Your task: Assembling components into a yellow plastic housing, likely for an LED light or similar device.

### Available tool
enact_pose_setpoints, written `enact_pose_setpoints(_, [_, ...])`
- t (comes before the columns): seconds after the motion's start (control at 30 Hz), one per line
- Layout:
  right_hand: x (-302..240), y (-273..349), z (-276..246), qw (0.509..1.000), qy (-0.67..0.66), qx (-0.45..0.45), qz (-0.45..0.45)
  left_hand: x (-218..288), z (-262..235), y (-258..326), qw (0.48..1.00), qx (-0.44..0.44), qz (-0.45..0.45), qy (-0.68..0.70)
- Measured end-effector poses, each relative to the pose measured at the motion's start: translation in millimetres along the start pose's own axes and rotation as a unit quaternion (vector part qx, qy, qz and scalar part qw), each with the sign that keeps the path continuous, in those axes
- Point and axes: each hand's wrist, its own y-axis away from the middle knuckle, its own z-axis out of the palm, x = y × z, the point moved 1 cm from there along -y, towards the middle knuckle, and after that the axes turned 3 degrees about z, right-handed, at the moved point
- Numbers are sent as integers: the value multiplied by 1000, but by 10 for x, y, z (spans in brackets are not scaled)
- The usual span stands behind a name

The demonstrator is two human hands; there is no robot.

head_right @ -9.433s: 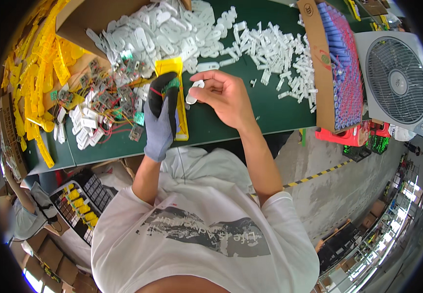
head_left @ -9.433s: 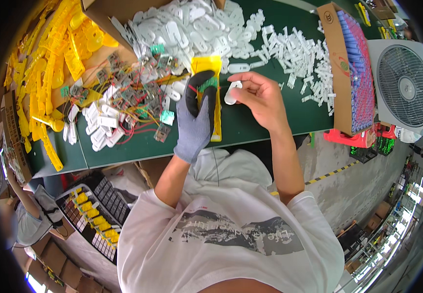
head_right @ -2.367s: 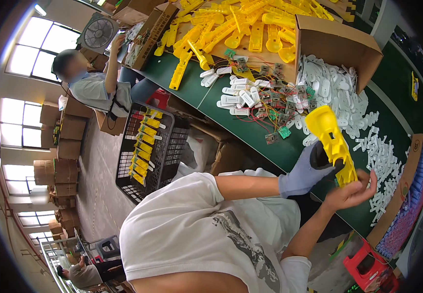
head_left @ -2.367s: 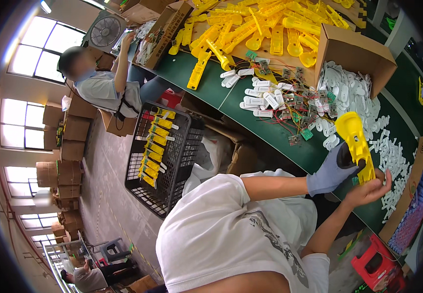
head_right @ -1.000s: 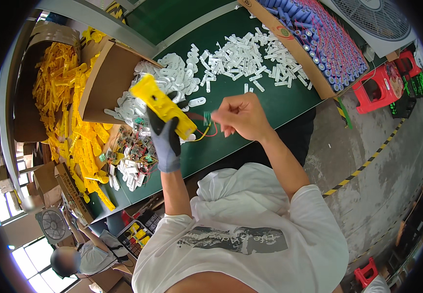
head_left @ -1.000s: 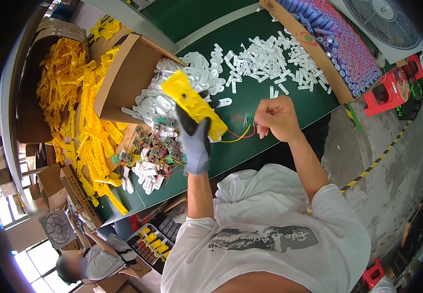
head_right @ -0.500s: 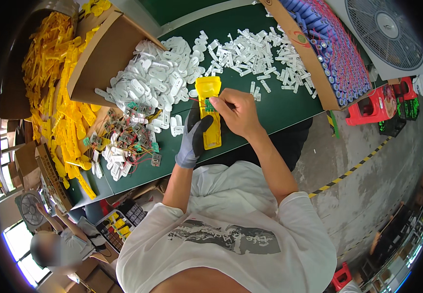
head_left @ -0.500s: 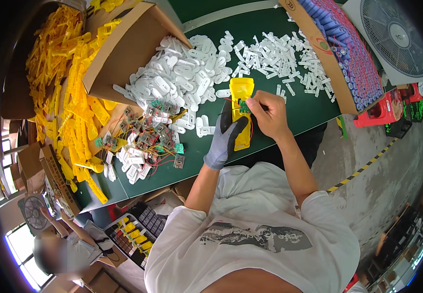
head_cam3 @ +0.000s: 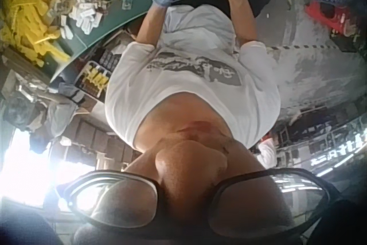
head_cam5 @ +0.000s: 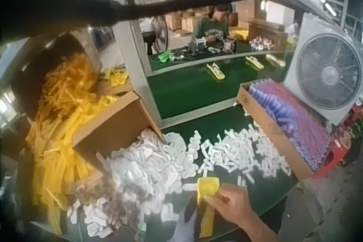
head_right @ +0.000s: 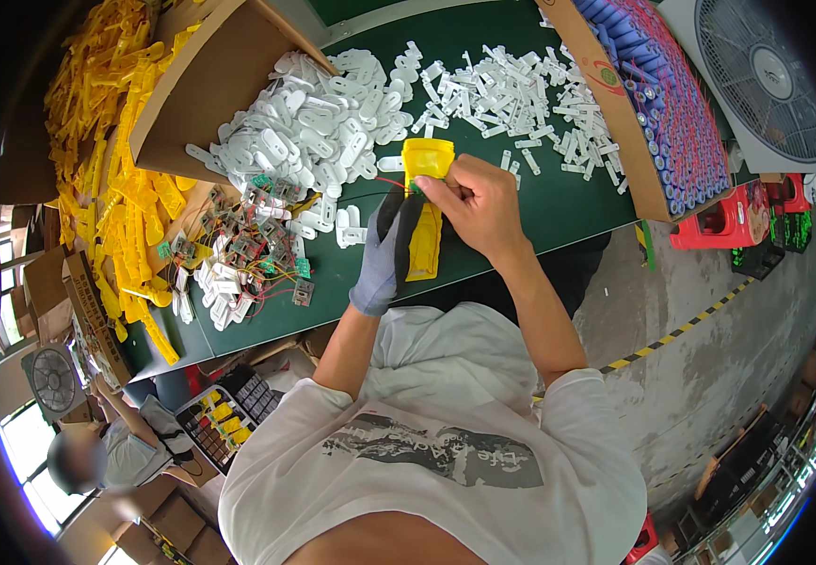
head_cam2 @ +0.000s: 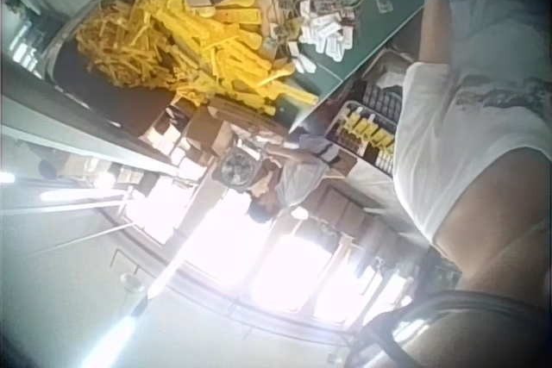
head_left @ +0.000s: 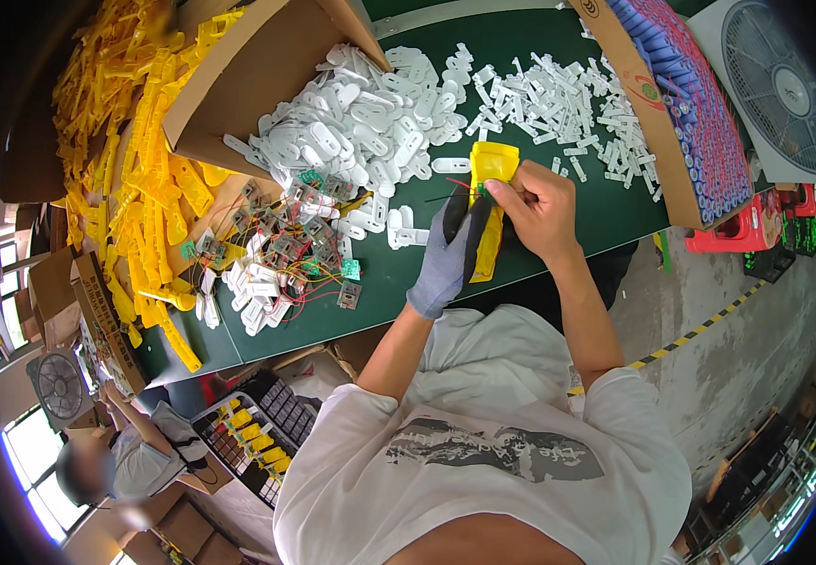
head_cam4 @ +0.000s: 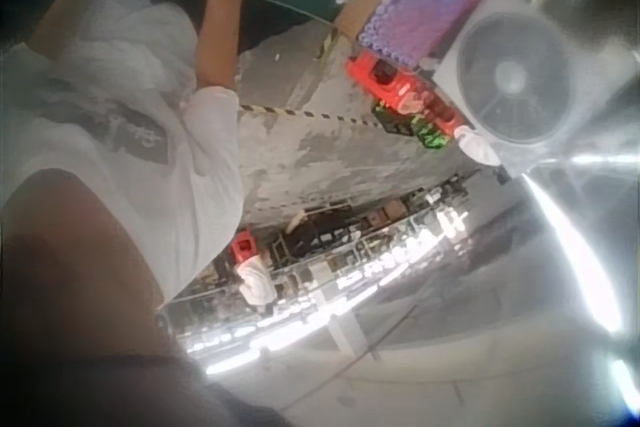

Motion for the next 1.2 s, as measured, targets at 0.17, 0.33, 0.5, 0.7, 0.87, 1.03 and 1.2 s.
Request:
enact_pose_setpoints(0.17, [36, 18, 17, 996, -42, -31, 70, -43, 25, -20, 997, 68, 30, -27])
enact_pose_setpoints(0.33, [14, 97, 5, 980, -105, -82, 150, -7, 17, -20, 996, 87, 3, 0])
enact_pose_setpoints(0.5, [-66, 122, 88, 982, -76, -79, 153, -40, 8, -29, 992, 118, 46, -31])
enact_pose_setpoints(0.7, [-96, 204, 189, 990, -46, -44, 125, -92, 39, 15, 984, 149, 90, -39])
enact_pose_setpoints(0.87, [-106, 209, 231, 993, -37, -36, 107, -108, 113, -4, 979, 181, 94, -6])
enact_pose_setpoints(1.03, [-136, 196, 209, 993, -19, -36, 107, -131, 63, 15, 983, 163, 85, 14])
enact_pose_setpoints(1.2, [-109, 181, 193, 994, 1, -42, 102, -36, 229, -65, 957, 224, 170, 77])
